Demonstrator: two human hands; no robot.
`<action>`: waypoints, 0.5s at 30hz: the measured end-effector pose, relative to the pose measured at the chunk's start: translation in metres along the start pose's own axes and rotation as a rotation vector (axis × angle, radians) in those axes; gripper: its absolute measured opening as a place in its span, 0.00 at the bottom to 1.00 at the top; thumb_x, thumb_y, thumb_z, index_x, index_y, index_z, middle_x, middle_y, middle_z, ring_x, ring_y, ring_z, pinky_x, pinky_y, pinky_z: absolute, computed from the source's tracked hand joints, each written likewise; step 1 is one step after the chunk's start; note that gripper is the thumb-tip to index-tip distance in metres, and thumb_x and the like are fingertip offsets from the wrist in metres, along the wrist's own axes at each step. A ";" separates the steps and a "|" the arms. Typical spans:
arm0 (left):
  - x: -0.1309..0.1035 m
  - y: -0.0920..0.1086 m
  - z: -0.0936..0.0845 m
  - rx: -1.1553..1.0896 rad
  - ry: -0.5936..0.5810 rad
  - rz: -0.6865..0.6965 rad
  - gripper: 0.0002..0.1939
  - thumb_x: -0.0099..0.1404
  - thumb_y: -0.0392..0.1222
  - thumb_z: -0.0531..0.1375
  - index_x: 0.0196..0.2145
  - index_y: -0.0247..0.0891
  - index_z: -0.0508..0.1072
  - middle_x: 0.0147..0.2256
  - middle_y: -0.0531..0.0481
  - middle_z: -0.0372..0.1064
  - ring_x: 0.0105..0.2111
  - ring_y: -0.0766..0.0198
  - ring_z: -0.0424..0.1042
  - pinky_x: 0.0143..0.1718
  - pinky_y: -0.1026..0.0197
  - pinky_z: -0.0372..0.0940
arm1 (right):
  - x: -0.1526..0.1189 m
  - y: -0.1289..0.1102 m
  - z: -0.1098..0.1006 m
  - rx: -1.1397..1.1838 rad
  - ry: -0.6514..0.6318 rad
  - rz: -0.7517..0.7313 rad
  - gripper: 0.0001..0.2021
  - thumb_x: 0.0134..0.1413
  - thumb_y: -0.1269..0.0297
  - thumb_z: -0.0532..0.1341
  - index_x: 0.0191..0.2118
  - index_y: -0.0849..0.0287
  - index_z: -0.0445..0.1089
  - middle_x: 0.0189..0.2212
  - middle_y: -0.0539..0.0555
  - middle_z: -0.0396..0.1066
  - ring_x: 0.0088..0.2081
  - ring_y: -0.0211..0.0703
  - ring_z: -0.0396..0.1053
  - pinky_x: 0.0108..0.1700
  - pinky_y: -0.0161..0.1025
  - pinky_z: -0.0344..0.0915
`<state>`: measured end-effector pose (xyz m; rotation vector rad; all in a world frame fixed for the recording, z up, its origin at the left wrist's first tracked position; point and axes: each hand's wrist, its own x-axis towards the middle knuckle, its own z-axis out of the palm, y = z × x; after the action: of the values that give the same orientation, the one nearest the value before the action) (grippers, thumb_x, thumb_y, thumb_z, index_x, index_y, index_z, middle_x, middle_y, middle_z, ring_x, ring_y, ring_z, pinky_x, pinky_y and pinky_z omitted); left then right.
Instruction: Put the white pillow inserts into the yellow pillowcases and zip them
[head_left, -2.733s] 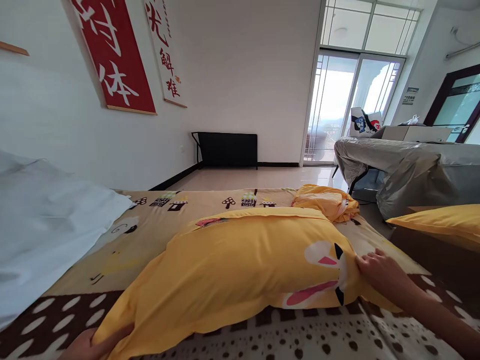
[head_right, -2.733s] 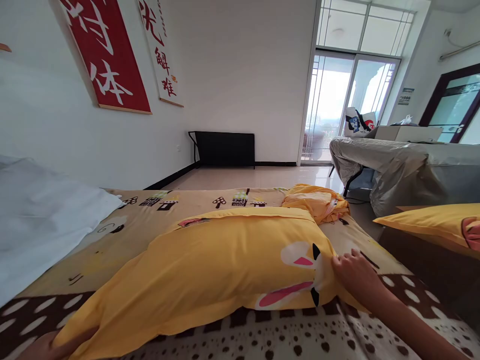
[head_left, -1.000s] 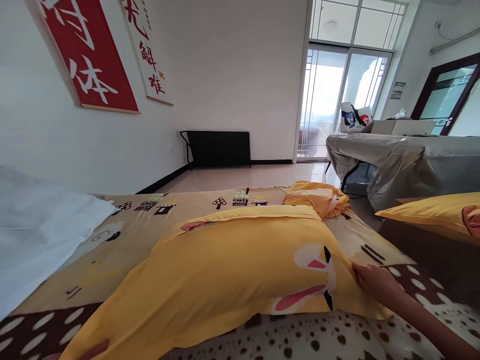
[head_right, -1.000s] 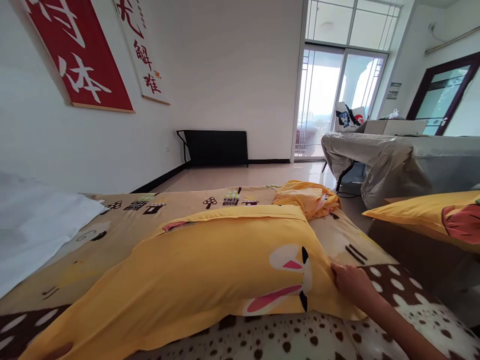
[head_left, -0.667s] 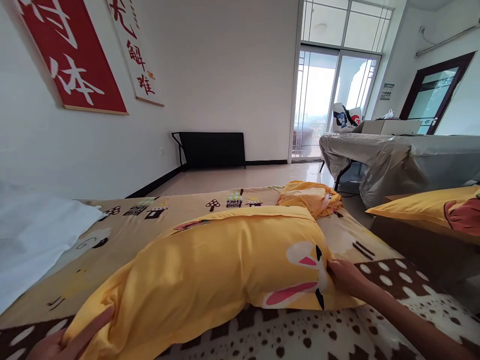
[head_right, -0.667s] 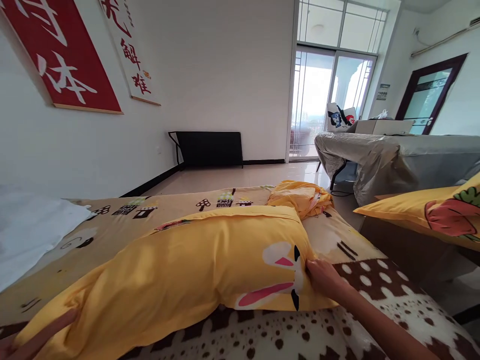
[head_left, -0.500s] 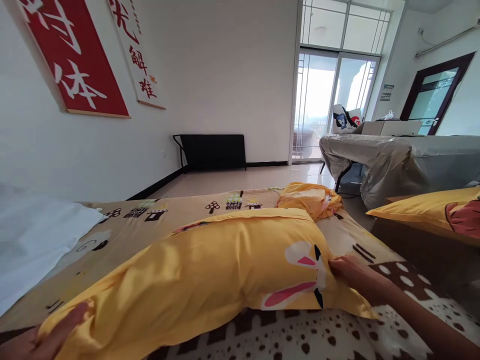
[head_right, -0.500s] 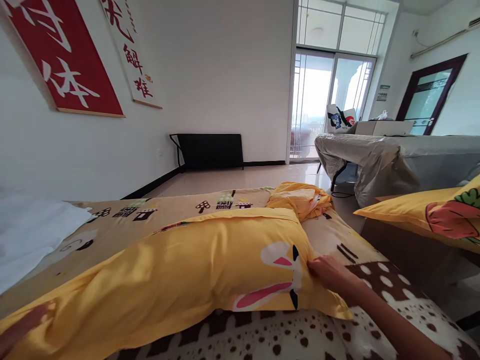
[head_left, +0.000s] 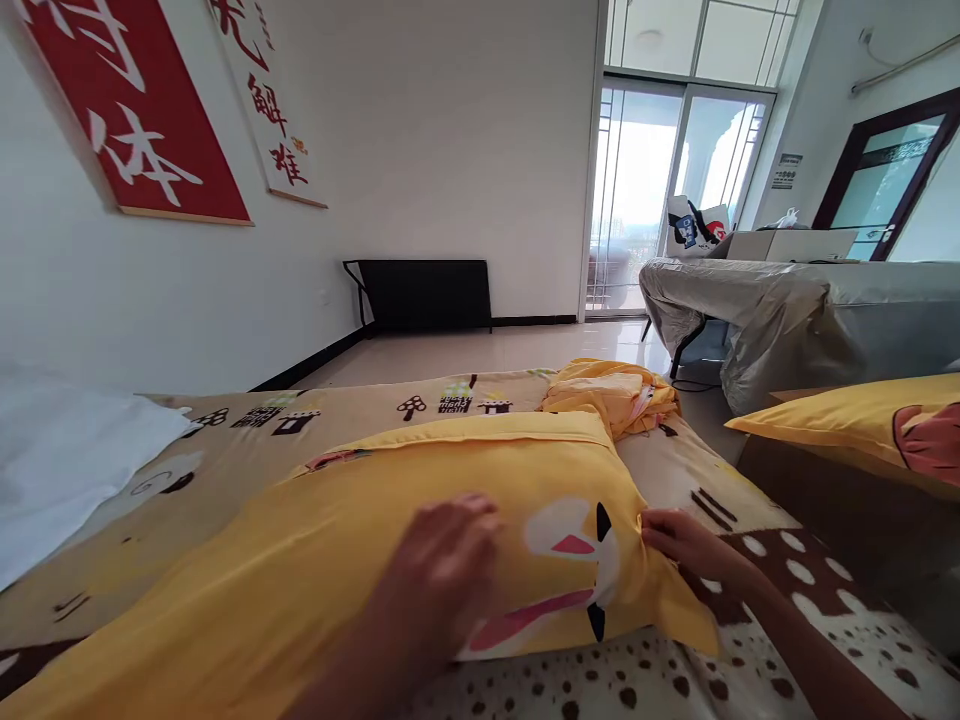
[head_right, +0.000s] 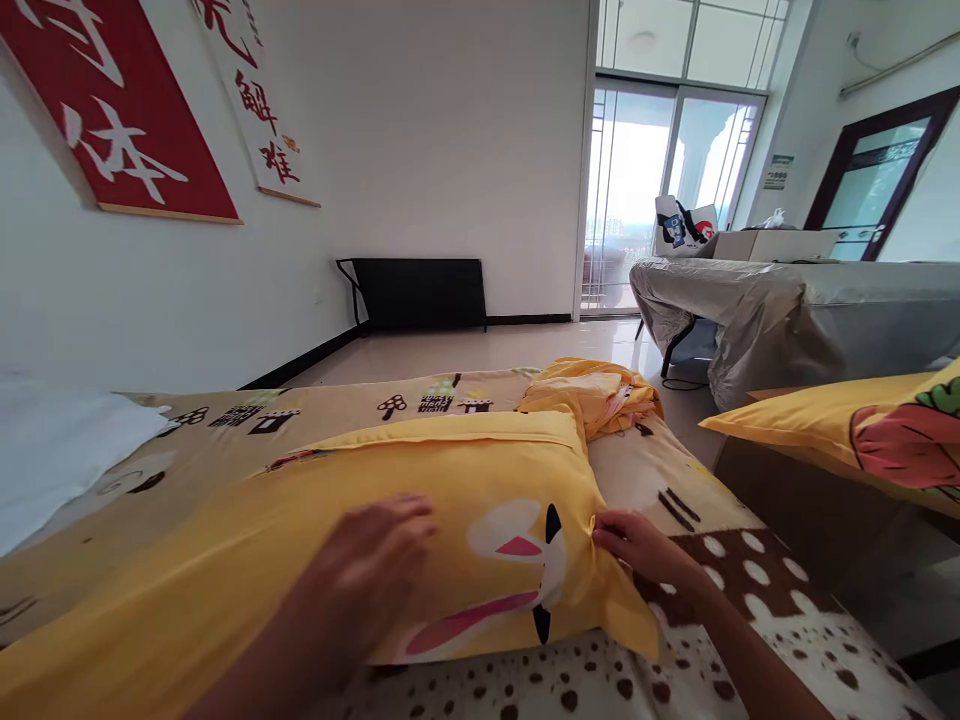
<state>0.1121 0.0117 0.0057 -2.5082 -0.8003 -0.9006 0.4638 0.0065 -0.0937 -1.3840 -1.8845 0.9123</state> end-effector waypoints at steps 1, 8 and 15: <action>0.017 0.029 0.023 -0.080 -0.100 0.054 0.09 0.63 0.32 0.51 0.39 0.41 0.67 0.44 0.50 0.70 0.48 0.62 0.66 0.50 0.59 0.58 | -0.003 0.006 0.001 0.073 0.013 0.015 0.22 0.57 0.44 0.51 0.24 0.58 0.54 0.21 0.45 0.50 0.24 0.33 0.48 0.25 0.32 0.48; 0.081 0.111 0.144 -0.161 -0.385 0.074 0.09 0.61 0.38 0.55 0.38 0.32 0.70 0.37 0.41 0.69 0.39 0.53 0.66 0.39 0.52 0.61 | -0.018 0.022 -0.010 0.280 0.121 0.049 0.22 0.55 0.44 0.54 0.26 0.59 0.58 0.21 0.45 0.49 0.23 0.32 0.48 0.24 0.31 0.47; 0.073 0.101 0.161 -0.296 -0.343 -0.068 0.08 0.64 0.36 0.55 0.26 0.37 0.68 0.29 0.50 0.68 0.33 0.62 0.66 0.34 0.60 0.59 | -0.010 0.024 -0.007 0.270 0.116 0.132 0.22 0.54 0.42 0.54 0.28 0.59 0.60 0.18 0.43 0.53 0.20 0.31 0.50 0.21 0.31 0.47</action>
<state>0.2958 0.0419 -0.0773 -2.9638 -0.9177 -0.6565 0.4848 0.0035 -0.1105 -1.3756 -1.5351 1.0826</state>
